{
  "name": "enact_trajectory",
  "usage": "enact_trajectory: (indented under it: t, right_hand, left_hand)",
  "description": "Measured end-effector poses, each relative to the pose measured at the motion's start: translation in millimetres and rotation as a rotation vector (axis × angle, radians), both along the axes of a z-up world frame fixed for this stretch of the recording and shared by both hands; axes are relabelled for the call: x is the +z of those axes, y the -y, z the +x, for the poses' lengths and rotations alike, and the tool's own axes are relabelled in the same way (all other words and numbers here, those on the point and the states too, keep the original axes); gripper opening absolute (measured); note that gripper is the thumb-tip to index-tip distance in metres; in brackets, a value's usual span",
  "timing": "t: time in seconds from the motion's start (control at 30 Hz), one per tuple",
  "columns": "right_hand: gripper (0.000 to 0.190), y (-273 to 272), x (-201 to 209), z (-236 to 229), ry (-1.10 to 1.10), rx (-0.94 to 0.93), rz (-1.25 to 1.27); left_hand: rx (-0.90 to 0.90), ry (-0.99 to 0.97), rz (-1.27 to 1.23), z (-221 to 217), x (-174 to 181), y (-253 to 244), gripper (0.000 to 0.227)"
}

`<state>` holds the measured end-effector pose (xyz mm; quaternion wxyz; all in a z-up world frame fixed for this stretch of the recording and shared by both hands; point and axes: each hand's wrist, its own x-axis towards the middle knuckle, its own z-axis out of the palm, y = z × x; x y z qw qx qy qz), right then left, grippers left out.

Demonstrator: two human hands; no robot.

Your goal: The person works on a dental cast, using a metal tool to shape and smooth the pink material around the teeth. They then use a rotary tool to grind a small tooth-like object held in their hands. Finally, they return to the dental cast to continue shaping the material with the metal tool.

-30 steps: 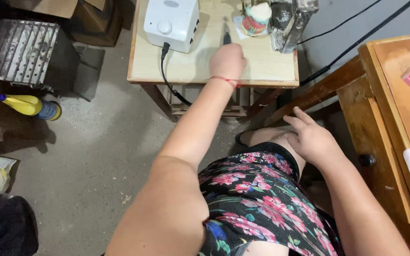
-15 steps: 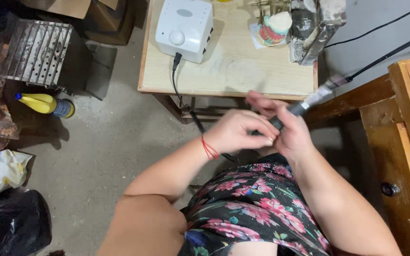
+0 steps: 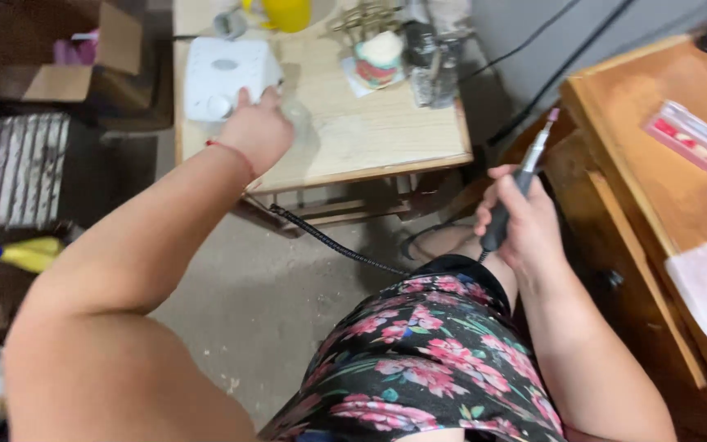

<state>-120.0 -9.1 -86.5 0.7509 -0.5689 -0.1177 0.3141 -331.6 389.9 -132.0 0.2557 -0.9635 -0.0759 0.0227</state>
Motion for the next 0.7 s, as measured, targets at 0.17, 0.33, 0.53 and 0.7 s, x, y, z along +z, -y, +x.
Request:
enact_trajectory:
  t: [0.17,0.33,0.53,0.7]
  right_hand:
    - [0.021,9.4,-10.6,5.1,-0.022,-0.028,0.081]
    - [0.013,16.3,-15.2,5.3,-0.061,0.002,0.147]
    - [0.042,35.5,-19.5,0.6,-0.072,0.076,0.172]
    - [0.025,52.9,-12.5,-2.9,0.163,0.196,0.008]
  left_hand:
    - [-0.237,0.047,0.054,-20.4,9.4,-5.8,0.017]
    - [-0.225,0.094,0.118,-27.1,0.1,-12.8,0.014]
    - [-0.185,0.138,0.169,-13.4,4.0,-2.4,0.012]
    - [-0.145,0.184,-0.124,35.0,48.2,111.3,0.011]
